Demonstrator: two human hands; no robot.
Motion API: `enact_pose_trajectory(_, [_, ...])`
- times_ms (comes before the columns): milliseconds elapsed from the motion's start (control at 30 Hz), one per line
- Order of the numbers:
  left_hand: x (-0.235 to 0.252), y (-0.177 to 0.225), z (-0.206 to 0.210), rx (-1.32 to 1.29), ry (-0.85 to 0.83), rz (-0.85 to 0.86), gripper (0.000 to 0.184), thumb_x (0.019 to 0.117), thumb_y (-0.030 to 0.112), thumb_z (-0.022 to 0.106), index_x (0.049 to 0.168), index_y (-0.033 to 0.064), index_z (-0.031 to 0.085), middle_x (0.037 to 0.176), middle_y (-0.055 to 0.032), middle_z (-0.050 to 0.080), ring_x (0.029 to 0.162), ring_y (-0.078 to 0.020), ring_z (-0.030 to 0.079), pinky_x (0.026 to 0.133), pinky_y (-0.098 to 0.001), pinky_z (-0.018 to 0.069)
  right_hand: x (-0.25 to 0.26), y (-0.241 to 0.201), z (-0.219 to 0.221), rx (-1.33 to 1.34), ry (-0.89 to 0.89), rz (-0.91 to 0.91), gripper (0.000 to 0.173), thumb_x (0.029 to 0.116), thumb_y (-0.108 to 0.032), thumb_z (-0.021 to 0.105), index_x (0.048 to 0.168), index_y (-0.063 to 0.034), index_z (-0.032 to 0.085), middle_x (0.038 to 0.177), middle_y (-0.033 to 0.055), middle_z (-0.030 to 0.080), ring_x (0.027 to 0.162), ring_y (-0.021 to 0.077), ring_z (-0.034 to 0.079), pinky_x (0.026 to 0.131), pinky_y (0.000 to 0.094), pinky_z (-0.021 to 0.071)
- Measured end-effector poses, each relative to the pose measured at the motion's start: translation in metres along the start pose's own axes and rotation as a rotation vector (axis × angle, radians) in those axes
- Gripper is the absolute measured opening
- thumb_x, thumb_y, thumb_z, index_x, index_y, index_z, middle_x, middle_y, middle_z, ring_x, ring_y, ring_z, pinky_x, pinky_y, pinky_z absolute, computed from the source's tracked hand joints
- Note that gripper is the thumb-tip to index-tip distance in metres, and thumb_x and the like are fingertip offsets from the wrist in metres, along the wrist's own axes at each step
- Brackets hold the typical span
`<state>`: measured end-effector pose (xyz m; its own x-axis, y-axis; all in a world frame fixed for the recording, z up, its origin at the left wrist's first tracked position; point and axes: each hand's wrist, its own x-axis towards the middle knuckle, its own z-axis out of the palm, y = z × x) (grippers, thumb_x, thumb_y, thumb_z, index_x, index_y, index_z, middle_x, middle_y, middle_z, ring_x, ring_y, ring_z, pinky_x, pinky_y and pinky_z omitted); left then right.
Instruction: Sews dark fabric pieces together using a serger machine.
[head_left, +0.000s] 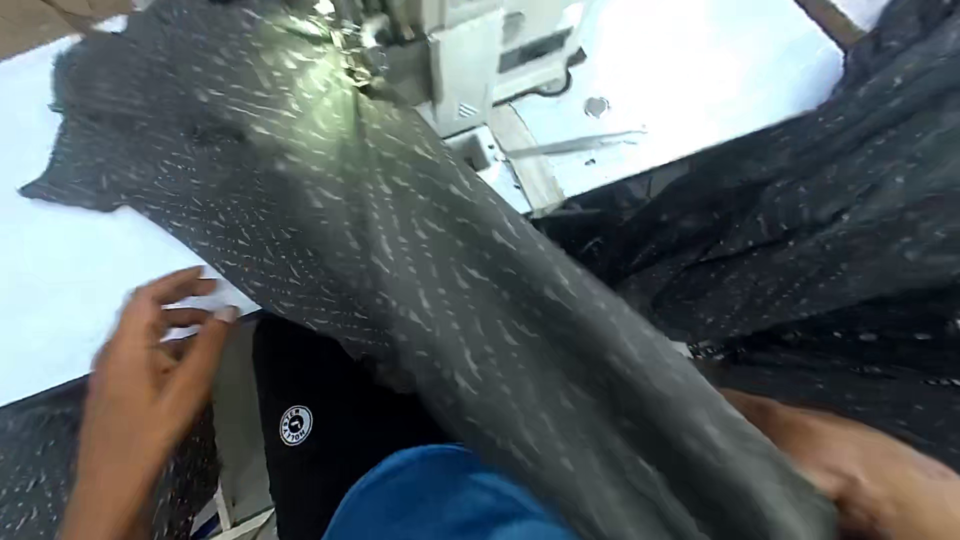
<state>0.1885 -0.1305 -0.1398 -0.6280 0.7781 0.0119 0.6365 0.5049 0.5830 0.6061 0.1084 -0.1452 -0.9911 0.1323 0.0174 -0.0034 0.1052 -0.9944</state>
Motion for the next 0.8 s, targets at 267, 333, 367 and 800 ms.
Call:
enact_pose_trajectory(267, [0.028, 0.006, 0.009, 0.2, 0.041, -0.086, 0.058, 0.1073, 0.035, 0.048, 0.141, -0.0126, 0.044, 0.128, -0.0293, 0.054, 0.093, -0.0223, 0.059, 0.084, -0.0382, 0.0503, -0.046, 0.025, -0.012, -0.999, 0.393, 0.978, 0.017, 0.0852, -0.028, 0.075, 0.096, -0.0183, 0.066, 0.065, 0.005, 0.06, 0.061, 0.0297, 0.063, 0.051, 0.0528, 0.0479])
enact_pose_trajectory(333, [0.031, 0.017, 0.023, 0.246, 0.019, -0.03, 0.063, 0.1056, 0.04, 0.05, 0.139, -0.0135, 0.046, 0.129, -0.0322, 0.053, 0.095, -0.0278, 0.057, 0.085, -0.0436, 0.0488, -0.05, 0.042, -0.017, -0.78, 0.358, 0.825, 0.012, 0.0868, -0.027, 0.075, 0.093, -0.0196, 0.068, 0.066, -0.0014, 0.06, 0.059, 0.0191, 0.06, 0.054, 0.0462, 0.0499])
enact_pose_trajectory(367, [0.035, 0.021, 0.031, 0.276, 0.012, 0.007, 0.063, 0.1043, 0.041, 0.052, 0.136, -0.0135, 0.048, 0.129, -0.0349, 0.053, 0.096, -0.0332, 0.058, 0.085, -0.0491, 0.0483, -0.047, 0.059, -0.02, -0.706, 0.338, 0.857, 0.012, 0.0887, -0.026, 0.076, 0.096, -0.0161, 0.072, 0.074, 0.0044, 0.065, 0.067, 0.0247, 0.064, 0.061, 0.052, 0.0531])
enact_pose_trajectory(800, [0.05, -0.003, 0.018, -0.121, 0.346, -0.127, 0.018, 0.1035, 0.015, 0.056, 0.112, -0.0011, 0.056, 0.09, 0.0011, 0.054, 0.059, 0.0016, 0.057, 0.053, -0.0155, 0.0532, -0.026, 0.183, 0.044, -0.862, 0.538, 0.757, 0.018, 0.089, -0.018, 0.073, 0.104, -0.0071, 0.071, 0.09, 0.0166, 0.07, 0.075, 0.0381, 0.07, 0.062, 0.0592, 0.0556])
